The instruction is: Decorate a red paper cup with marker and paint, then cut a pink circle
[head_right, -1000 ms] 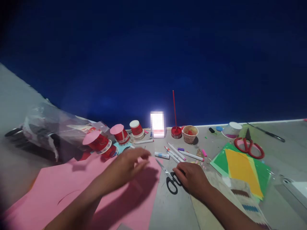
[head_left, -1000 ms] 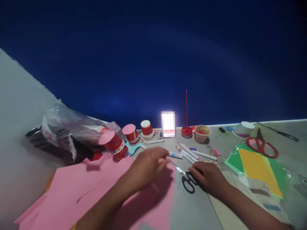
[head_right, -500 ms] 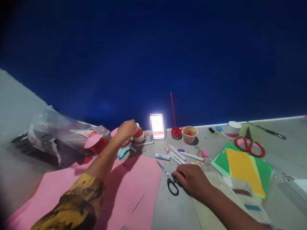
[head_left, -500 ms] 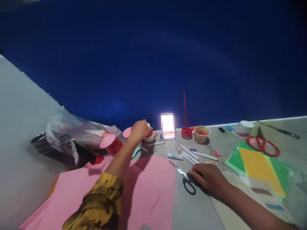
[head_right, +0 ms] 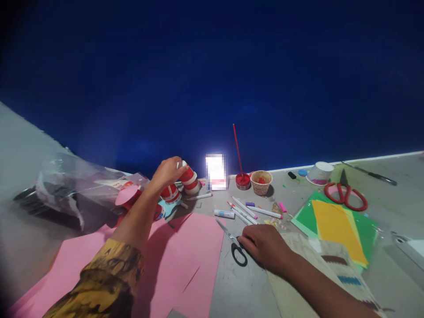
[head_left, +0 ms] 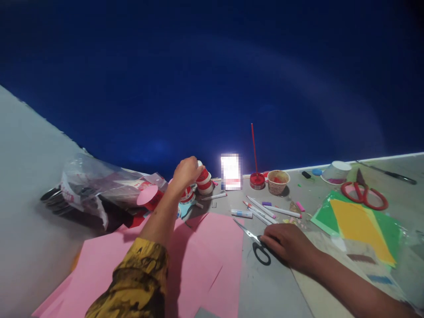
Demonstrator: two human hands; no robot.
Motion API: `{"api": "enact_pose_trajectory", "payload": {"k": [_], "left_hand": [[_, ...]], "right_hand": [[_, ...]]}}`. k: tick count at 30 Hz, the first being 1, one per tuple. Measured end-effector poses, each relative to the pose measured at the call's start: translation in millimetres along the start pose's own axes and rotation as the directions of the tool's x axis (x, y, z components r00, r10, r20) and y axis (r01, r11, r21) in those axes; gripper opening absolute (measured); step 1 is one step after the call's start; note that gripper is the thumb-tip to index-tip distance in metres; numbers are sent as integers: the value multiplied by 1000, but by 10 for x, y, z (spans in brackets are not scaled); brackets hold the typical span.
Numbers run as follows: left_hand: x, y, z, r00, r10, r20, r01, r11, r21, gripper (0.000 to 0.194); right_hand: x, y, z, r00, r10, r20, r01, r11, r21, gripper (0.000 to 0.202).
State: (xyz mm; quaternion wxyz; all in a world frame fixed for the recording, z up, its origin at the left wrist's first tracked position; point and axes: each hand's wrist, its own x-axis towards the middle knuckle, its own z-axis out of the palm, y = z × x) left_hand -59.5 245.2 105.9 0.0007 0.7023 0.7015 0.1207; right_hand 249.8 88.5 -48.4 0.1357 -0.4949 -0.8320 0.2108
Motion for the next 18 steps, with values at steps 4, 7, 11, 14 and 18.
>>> {"api": "enact_pose_trajectory", "payload": {"k": [4,7,11,14,18], "left_hand": [[-25,-47,-209,995,11,-94,-20,995,-93,21],[-187,-31,-409,969,3,-247,-57,976,-209,36],[-653,141,-380,992,-18,-123,-105,411,-905,47],[-1063,284,-35,941,167,293,298,-6,-954,41],[-1562,396,494,755,282,592,651,-217,-728,31]], "right_hand": [[-10,-6,2,1000,1,-1,-1,1000,6,45],[-8,-5,4,1000,3,-29,-2,1000,30,44],[4,-32,-20,990,22,-139,3,985,175,46],[-21,-109,-57,981,91,-174,-6,900,436,41],[-99,-253,-71,987,126,-99,-3,629,777,36]]}}
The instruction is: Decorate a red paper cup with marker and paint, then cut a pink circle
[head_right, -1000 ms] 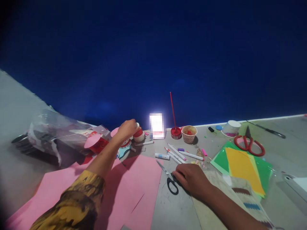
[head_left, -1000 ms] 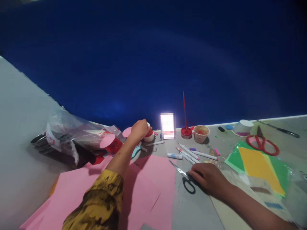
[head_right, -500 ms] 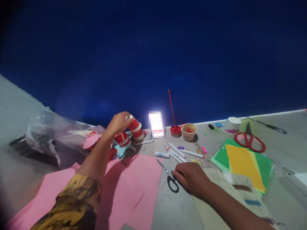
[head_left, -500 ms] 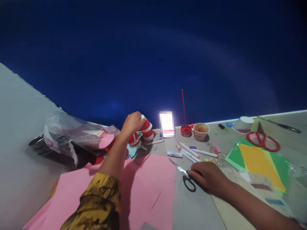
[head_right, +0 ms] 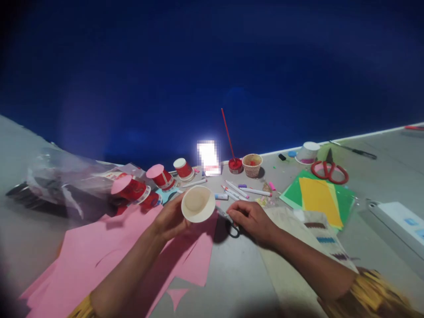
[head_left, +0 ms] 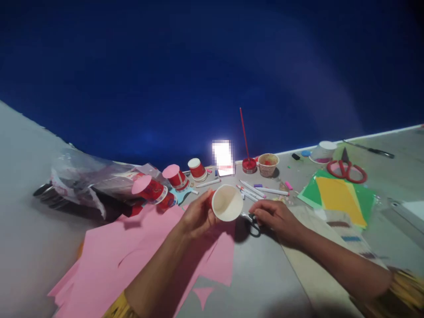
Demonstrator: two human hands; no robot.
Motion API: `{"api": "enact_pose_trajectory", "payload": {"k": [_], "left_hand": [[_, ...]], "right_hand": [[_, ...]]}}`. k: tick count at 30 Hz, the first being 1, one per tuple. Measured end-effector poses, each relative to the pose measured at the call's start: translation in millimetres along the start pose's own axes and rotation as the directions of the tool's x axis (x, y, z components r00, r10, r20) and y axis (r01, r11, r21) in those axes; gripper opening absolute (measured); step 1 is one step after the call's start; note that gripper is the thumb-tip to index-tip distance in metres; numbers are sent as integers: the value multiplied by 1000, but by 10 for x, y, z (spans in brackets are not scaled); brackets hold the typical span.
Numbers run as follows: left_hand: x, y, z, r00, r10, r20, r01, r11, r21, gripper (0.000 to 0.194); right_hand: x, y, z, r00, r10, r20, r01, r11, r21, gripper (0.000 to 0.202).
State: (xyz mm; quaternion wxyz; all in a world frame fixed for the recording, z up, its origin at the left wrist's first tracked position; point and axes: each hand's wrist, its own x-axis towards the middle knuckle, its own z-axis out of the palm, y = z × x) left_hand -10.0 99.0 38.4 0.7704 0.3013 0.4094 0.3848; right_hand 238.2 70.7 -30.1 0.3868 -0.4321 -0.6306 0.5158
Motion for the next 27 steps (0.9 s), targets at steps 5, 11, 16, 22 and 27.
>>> {"api": "enact_pose_trajectory", "payload": {"k": [5,11,16,22,27], "left_hand": [[-123,-474,102,995,92,-40,-87,991,98,45],[-351,-375,206,955,281,-98,-216,881,422,45],[-782,-271,41,899,413,-144,-129,565,815,52],[-1161,-387,-60,840,536,-78,-123,328,937,39],[-1030,-620,-16,791,587,174,-311,140,940,35]], "right_hand": [[-31,-3,64,996,-45,73,59,977,-203,39],[-10,52,36,984,-117,134,172,820,-546,28],[-36,-62,38,975,0,221,174,617,-767,28],[-24,-142,19,979,129,156,85,438,-895,21],[-57,-155,67,978,172,120,44,393,-918,23]]}}
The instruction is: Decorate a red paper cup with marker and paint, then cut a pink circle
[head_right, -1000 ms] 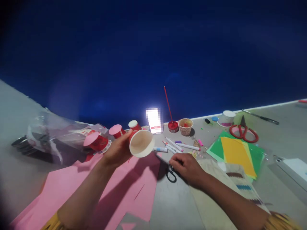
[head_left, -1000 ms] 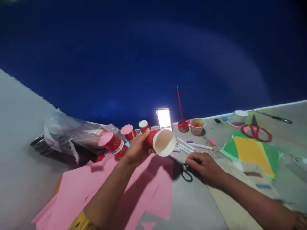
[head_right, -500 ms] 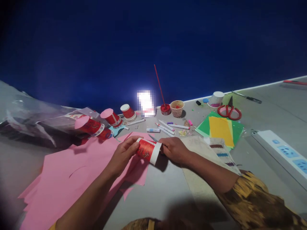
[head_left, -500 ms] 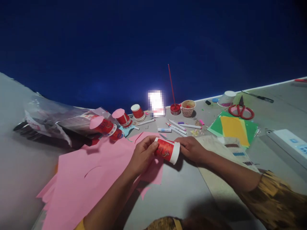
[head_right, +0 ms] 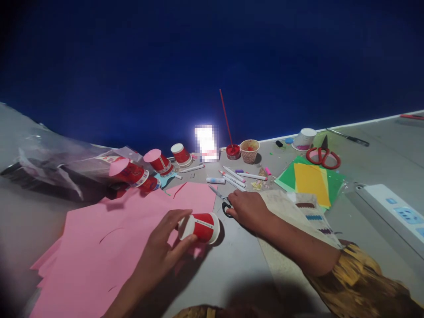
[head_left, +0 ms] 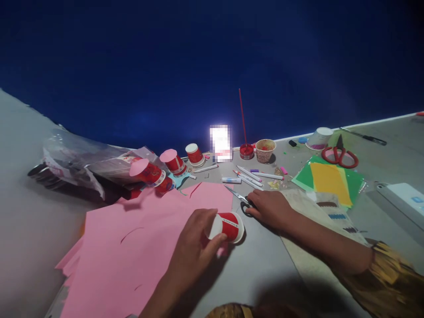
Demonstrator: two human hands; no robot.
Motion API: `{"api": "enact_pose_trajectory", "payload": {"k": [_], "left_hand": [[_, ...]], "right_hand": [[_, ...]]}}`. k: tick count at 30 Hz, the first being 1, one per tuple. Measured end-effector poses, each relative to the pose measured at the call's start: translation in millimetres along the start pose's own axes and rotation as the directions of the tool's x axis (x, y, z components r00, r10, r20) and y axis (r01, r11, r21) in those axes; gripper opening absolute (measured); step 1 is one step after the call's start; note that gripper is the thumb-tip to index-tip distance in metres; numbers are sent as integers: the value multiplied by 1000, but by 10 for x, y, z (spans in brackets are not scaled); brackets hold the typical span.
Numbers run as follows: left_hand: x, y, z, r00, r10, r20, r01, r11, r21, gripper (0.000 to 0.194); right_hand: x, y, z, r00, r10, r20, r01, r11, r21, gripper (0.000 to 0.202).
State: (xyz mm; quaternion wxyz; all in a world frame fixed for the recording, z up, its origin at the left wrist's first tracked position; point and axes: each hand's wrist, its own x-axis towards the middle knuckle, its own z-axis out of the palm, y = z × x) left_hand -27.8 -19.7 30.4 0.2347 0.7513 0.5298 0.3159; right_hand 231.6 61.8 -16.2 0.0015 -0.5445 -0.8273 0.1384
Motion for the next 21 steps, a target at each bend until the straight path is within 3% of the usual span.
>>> {"api": "enact_pose_trajectory", "payload": {"k": [5,9,12,16,21], "left_hand": [[30,42,234,970,212,122,-215,977,8,46],[44,97,300,946,274,171,-280,960,7,52],[72,83,318,937,318,147,-327,944,37,55],[132,36,315,920,384,80,-390,917,84,61],[206,13,322,914,398,74,-404,912,75,61]], "right_hand": [[10,-21,70,999,44,-5,-44,999,3,18],[33,-23,89,996,81,-31,-77,990,115,17],[53,20,20,987,116,-114,-87,970,229,18],[83,232,-165,951,225,-214,-192,968,162,18],[76,577,-385,919,358,-167,-357,933,34,22]]}}
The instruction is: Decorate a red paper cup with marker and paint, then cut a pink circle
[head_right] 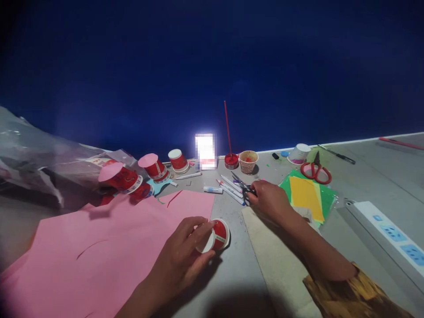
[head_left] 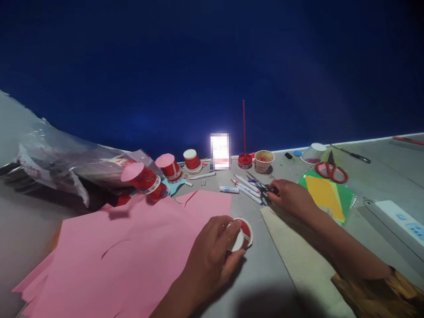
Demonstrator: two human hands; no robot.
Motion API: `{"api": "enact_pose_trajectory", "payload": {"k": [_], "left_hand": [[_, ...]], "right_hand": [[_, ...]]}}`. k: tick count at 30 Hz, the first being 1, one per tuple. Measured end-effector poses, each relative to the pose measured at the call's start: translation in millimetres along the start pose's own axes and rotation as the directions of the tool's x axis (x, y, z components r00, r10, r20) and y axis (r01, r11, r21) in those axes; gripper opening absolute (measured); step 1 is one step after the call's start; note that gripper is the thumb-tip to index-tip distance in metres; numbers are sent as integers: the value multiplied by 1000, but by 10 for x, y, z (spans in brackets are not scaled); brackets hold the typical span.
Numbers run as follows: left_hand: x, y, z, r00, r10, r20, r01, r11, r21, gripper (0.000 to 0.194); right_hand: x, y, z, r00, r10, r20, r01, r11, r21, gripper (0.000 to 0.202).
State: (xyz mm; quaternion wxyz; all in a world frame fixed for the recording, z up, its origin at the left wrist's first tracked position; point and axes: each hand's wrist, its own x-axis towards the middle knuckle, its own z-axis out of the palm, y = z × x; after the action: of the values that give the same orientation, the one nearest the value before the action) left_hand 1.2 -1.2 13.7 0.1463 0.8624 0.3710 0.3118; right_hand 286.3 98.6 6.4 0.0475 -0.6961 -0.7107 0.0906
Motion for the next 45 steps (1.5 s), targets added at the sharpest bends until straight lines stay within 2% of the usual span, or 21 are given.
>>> {"api": "enact_pose_trajectory", "payload": {"k": [4,10,16,19,22,26,28,29,30,31,33,34,35,37,40,42,43,45], "left_hand": [[20,-44,53,1000,8,-23,-8,999,37,60],[15,-102,138,999,-3,-45,4,1000,25,57],[-73,-173,273,999,-45,26,46,999,-10,71],[-110,-201,349,997,-56,50,60,996,-65,82],[-116,-218,384,997,-55,56,61,992,-114,83],[-97,-232,350,996,-89,-29,82,978,-192,78],[-84,-225,313,973,-198,-120,159,948,-274,77],[-75,-214,293,942,-298,-156,230,910,-346,76],[-63,-198,273,891,-421,-170,313,840,-443,75],[-48,-179,254,822,-549,-152,386,733,-561,75],[-8,-145,218,668,-744,-15,445,416,-793,75],[17,-136,200,612,-787,76,419,241,-875,74],[45,-135,182,580,-800,152,362,87,-928,72],[99,-163,143,563,-791,239,213,-140,-967,61],[154,-238,87,544,-780,310,41,-345,-938,39],[162,-273,70,533,-772,348,11,-404,-915,35],[157,-279,71,534,-772,344,17,-397,-918,36],[135,-270,94,543,-781,307,77,-317,-945,44]], "right_hand": [[20,126,-78,1000,6,28,-5,999,-32,20],[8,144,-58,992,66,107,-53,991,-125,20],[-5,139,-46,989,57,133,-38,989,-142,21],[-18,121,-45,991,62,120,-41,985,-166,20],[-21,84,-53,996,67,60,-55,983,-173,25],[-7,-18,-133,993,45,113,-30,991,-132,26],[11,-108,-193,990,18,142,2,990,-138,26],[24,-168,-218,990,-7,141,27,989,-143,26],[42,-239,-236,990,-46,133,64,988,-141,26],[63,-320,-243,988,-91,127,108,985,-136,25],[120,-507,-222,973,-194,129,210,969,-129,25],[152,-605,-194,964,-235,121,249,961,-123,25],[186,-702,-156,957,-263,118,277,954,-116,24],[251,-871,-70,947,-302,105,313,944,-108,27],[322,-1010,35,942,-326,79,333,938,-93,26],[350,-1009,64,944,-325,51,329,942,-74,26],[360,-984,67,946,-323,35,324,944,-62,26],[369,-902,65,950,-311,-4,311,950,-34,26]]}}
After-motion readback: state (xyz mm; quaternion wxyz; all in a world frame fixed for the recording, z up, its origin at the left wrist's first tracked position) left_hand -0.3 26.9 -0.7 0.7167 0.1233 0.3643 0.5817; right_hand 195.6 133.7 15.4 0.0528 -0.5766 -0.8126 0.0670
